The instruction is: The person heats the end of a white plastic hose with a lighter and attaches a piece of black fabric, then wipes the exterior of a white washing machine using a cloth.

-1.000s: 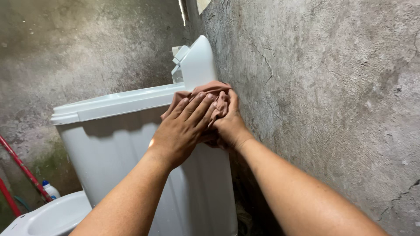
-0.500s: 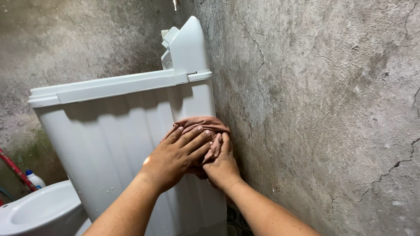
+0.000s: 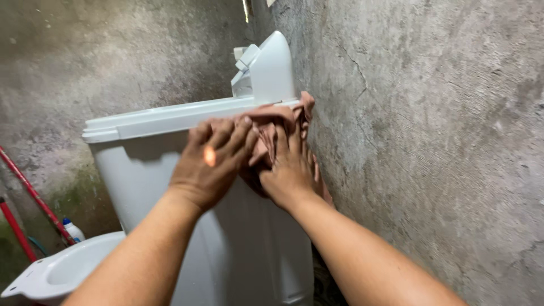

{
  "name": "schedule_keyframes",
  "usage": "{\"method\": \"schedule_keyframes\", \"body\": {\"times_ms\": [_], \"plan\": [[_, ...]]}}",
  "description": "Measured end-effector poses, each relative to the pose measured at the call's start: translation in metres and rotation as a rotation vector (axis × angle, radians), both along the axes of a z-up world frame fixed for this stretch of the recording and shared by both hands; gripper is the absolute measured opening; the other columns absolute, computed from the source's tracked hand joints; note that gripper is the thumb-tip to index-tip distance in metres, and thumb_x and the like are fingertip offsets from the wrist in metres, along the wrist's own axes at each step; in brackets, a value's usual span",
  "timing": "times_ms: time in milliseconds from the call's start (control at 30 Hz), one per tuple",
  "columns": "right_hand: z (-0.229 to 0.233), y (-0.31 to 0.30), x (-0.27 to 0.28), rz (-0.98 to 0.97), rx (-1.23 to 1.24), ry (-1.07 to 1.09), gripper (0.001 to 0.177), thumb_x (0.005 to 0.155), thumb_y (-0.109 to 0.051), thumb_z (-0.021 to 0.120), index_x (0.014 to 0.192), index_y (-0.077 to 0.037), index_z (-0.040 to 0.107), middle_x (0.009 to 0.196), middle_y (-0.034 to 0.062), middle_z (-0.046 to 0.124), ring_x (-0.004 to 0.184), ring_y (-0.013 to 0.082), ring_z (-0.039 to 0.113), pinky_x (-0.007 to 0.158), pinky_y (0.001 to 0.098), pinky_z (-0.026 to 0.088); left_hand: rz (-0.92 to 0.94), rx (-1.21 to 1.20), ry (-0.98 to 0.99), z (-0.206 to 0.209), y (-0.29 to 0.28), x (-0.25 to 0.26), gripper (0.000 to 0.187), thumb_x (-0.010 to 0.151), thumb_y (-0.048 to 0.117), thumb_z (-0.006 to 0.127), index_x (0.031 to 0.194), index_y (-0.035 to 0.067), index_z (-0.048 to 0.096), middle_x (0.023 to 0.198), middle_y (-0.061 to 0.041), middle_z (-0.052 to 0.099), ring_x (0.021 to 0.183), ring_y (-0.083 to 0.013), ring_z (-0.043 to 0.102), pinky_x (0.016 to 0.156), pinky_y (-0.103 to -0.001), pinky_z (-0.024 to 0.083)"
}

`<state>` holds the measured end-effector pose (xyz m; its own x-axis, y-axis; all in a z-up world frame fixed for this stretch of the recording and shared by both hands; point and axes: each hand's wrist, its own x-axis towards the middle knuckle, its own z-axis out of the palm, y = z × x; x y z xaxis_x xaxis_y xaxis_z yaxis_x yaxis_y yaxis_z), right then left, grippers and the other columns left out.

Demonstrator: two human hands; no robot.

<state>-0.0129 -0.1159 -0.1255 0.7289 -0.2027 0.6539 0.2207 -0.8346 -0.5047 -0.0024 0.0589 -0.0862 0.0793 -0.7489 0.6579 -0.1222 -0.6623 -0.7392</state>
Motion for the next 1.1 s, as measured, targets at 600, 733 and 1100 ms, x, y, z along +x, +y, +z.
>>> {"method": "schedule_keyframes", "body": {"times_ms": [600, 733, 1100], "plan": [[0.002, 0.005, -0.016, -0.108, -0.613, -0.058, 0.091, 0.077, -0.047, 0.067, 0.153, -0.014, 0.028, 0.158, 0.0257, 0.018, 0.150, 0.0463, 0.006, 0.120, 0.0598, 0.000, 0.035, 0.051, -0.103, -0.004, 0.037, -0.019, 0.053, 0.085, 0.028, 0.058, 0.136, 0.014, 0.059, 0.131, -0.004, 0.059, 0.121, -0.0205, 0.052, 0.102, -0.040, 0.039], [0.003, 0.019, -0.016, -0.123, -0.540, -0.216, 0.093, 0.072, -0.045, 0.073, 0.148, -0.010, 0.033, 0.146, 0.0260, 0.032, 0.140, 0.0465, 0.023, 0.117, 0.0611, 0.014, 0.065, 0.015, 0.070, 0.003, 0.043, -0.018, 0.058, 0.087, 0.027, 0.060, 0.142, 0.010, 0.057, 0.132, -0.003, 0.058, 0.114, -0.0205, 0.051, 0.097, -0.039, 0.040], [-0.083, 0.039, -0.043, 0.088, -0.579, 0.291, 0.077, 0.080, -0.037, 0.076, 0.143, -0.014, 0.038, 0.130, 0.0159, 0.048, 0.127, 0.0355, 0.044, 0.107, 0.0514, 0.034, -0.200, 0.050, 0.694, -0.079, 0.077, -0.020, 0.032, 0.077, 0.018, 0.067, 0.109, 0.013, 0.064, 0.118, -0.006, 0.061, 0.104, -0.0288, 0.056, 0.086, -0.040, 0.048]]}}
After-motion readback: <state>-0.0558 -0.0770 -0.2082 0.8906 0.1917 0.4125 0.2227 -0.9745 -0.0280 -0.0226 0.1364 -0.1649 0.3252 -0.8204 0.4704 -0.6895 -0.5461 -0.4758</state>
